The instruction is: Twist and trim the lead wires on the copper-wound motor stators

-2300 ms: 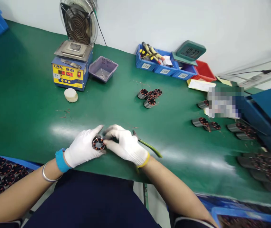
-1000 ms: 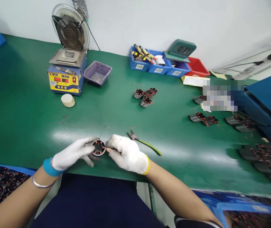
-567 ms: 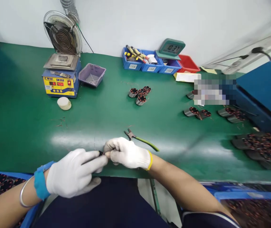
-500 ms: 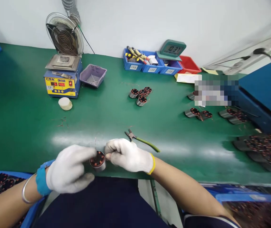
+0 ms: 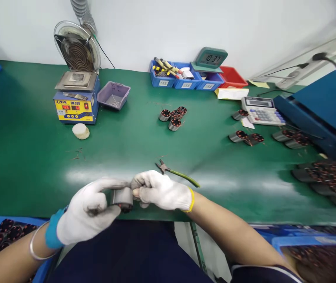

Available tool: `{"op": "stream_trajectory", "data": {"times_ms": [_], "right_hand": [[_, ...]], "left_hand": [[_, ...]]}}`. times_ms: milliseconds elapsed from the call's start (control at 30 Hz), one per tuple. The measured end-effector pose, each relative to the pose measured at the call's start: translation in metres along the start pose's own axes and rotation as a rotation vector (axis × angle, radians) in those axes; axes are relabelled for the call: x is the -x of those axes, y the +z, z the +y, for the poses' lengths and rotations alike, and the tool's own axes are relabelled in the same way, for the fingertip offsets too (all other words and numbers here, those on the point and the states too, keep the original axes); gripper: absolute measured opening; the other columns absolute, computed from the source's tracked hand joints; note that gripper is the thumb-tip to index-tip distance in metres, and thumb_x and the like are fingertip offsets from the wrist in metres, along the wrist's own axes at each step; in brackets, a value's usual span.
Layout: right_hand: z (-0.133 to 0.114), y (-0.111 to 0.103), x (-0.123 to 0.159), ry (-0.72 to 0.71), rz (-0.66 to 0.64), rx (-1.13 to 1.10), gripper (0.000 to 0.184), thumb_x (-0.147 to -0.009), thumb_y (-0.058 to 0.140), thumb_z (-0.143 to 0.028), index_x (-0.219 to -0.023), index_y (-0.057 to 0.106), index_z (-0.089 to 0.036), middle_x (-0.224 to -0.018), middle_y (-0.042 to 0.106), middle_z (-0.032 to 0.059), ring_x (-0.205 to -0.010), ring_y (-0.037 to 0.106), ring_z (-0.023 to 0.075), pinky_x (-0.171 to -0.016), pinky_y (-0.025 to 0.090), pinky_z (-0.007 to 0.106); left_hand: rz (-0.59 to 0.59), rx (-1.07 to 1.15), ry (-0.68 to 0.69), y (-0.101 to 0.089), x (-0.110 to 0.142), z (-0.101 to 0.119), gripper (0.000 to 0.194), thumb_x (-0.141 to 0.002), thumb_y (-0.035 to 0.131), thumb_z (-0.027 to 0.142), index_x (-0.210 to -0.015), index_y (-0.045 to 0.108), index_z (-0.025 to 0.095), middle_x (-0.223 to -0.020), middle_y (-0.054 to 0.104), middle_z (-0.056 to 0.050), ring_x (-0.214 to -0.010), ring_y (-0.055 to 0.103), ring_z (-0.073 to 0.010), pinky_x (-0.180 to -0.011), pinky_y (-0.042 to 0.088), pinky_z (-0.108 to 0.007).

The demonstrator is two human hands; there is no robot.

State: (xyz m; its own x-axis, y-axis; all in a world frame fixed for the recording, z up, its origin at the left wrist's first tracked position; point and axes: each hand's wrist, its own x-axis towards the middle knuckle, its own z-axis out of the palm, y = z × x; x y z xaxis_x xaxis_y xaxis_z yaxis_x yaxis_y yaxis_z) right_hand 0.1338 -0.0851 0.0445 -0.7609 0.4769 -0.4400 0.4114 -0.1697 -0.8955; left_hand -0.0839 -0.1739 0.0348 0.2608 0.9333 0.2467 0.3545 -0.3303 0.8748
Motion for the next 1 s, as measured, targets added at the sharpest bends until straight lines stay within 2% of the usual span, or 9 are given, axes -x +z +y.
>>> {"op": "stream_trajectory", "data": {"times_ms": [67, 167, 300, 433, 533, 667, 833, 933, 1000], "right_hand": [[-0.008, -0.001, 0.003, -0.026, 0.061, 0.162, 0.009, -0.083, 0.053, -0.025, -0.080, 0.057, -0.017, -0.064, 0.057, -0.0023, -0.056, 0.055, 0.0105, -0.049, 0.037, 0.020], [-0.017, 0.002, 0.009, -0.145, 0.241, 0.525, 0.008, -0.081, 0.053, -0.020, -0.079, 0.060, -0.017, -0.075, 0.061, 0.0005, -0.065, 0.054, 0.0119, -0.056, 0.035, 0.022], [-0.012, 0.011, 0.011, -0.222, 0.368, 0.783, 0.013, -0.082, 0.052, -0.024, -0.088, 0.063, -0.019, -0.090, 0.062, 0.0043, -0.075, 0.054, 0.0166, -0.061, 0.034, 0.027], [0.011, 0.023, -0.003, -0.036, 0.348, 0.101, 0.012, -0.077, 0.057, -0.031, -0.074, 0.056, -0.019, -0.074, 0.057, 0.0010, -0.065, 0.050, 0.0126, -0.058, 0.039, 0.025], [0.032, 0.033, -0.017, 0.094, 0.264, -0.515, 0.027, -0.069, 0.062, -0.040, -0.065, 0.045, -0.020, -0.059, 0.046, -0.0048, -0.049, 0.040, 0.0070, -0.052, 0.044, 0.024], [0.054, 0.033, -0.014, 0.110, 0.322, -0.576, 0.030, -0.069, 0.063, -0.043, -0.081, 0.054, -0.017, -0.065, 0.059, 0.0010, -0.057, 0.057, 0.0130, -0.063, 0.054, 0.033], [0.049, 0.020, 0.015, -0.354, 0.855, 0.314, 0.026, -0.083, 0.055, -0.025, -0.108, 0.057, -0.019, -0.117, 0.062, 0.0139, -0.112, 0.059, 0.0253, -0.097, 0.047, 0.045], [0.033, 0.017, 0.011, -0.666, 0.627, 0.865, 0.031, -0.087, 0.050, -0.017, -0.117, 0.055, -0.017, -0.122, 0.059, 0.0150, -0.123, 0.051, 0.0266, -0.107, 0.038, 0.048], [0.022, 0.017, -0.003, -0.683, 0.386, 1.072, 0.027, -0.089, 0.049, -0.022, -0.114, 0.058, -0.015, -0.117, 0.062, 0.0157, -0.115, 0.055, 0.0272, -0.105, 0.038, 0.048]], "left_hand": [[0.084, -0.126, 0.078, 0.004, 0.001, -0.005, 0.019, -0.070, 0.072, 0.016, -0.076, 0.055, 0.020, -0.125, 0.058, -0.009, -0.101, 0.066, -0.0239, -0.084, 0.057, -0.041], [-0.053, -0.046, -0.117, 0.009, -0.010, -0.009, 0.070, -0.062, 0.078, 0.027, -0.124, 0.046, 0.022, -0.136, 0.050, -0.016, -0.111, 0.062, -0.0311, -0.087, 0.057, -0.049], [-0.195, 0.012, -0.293, 0.013, -0.028, -0.010, 0.049, -0.077, 0.062, 0.029, -0.123, 0.047, 0.020, -0.104, 0.070, -0.007, -0.090, 0.070, -0.0220, -0.076, 0.060, -0.037], [-0.026, -0.420, -0.065, 0.021, -0.031, -0.023, 0.066, -0.075, 0.062, 0.026, -0.135, 0.037, 0.018, -0.102, 0.070, -0.008, -0.089, 0.069, -0.0239, -0.080, 0.056, -0.039], [-0.088, -0.626, 0.116, 0.024, -0.029, -0.036, 0.076, -0.074, 0.056, 0.022, -0.143, 0.026, 0.013, -0.104, 0.069, -0.013, -0.092, 0.067, -0.0272, -0.079, 0.055, -0.041], [-0.241, -0.589, -0.048, 0.021, -0.031, -0.044, 0.088, -0.070, 0.056, 0.022, -0.148, 0.016, 0.013, -0.101, 0.070, -0.008, -0.088, 0.068, -0.0246, -0.076, 0.054, -0.034], [-0.154, -0.695, -0.076, 0.017, -0.029, -0.036, 0.085, -0.067, 0.066, 0.038, -0.141, 0.032, 0.015, -0.109, 0.065, -0.012, -0.100, 0.062, -0.0306, -0.089, 0.048, -0.042], [-0.053, -0.827, -0.041, 0.020, -0.025, -0.032, 0.090, -0.063, 0.071, 0.051, -0.136, 0.038, 0.011, -0.102, 0.064, -0.014, -0.099, 0.060, -0.0343, -0.097, 0.042, -0.051], [-0.022, -0.852, -0.033, 0.021, -0.022, -0.032, 0.082, -0.069, 0.069, 0.044, -0.136, 0.037, 0.009, -0.095, 0.064, -0.013, -0.093, 0.061, -0.0323, -0.097, 0.042, -0.051]]}}
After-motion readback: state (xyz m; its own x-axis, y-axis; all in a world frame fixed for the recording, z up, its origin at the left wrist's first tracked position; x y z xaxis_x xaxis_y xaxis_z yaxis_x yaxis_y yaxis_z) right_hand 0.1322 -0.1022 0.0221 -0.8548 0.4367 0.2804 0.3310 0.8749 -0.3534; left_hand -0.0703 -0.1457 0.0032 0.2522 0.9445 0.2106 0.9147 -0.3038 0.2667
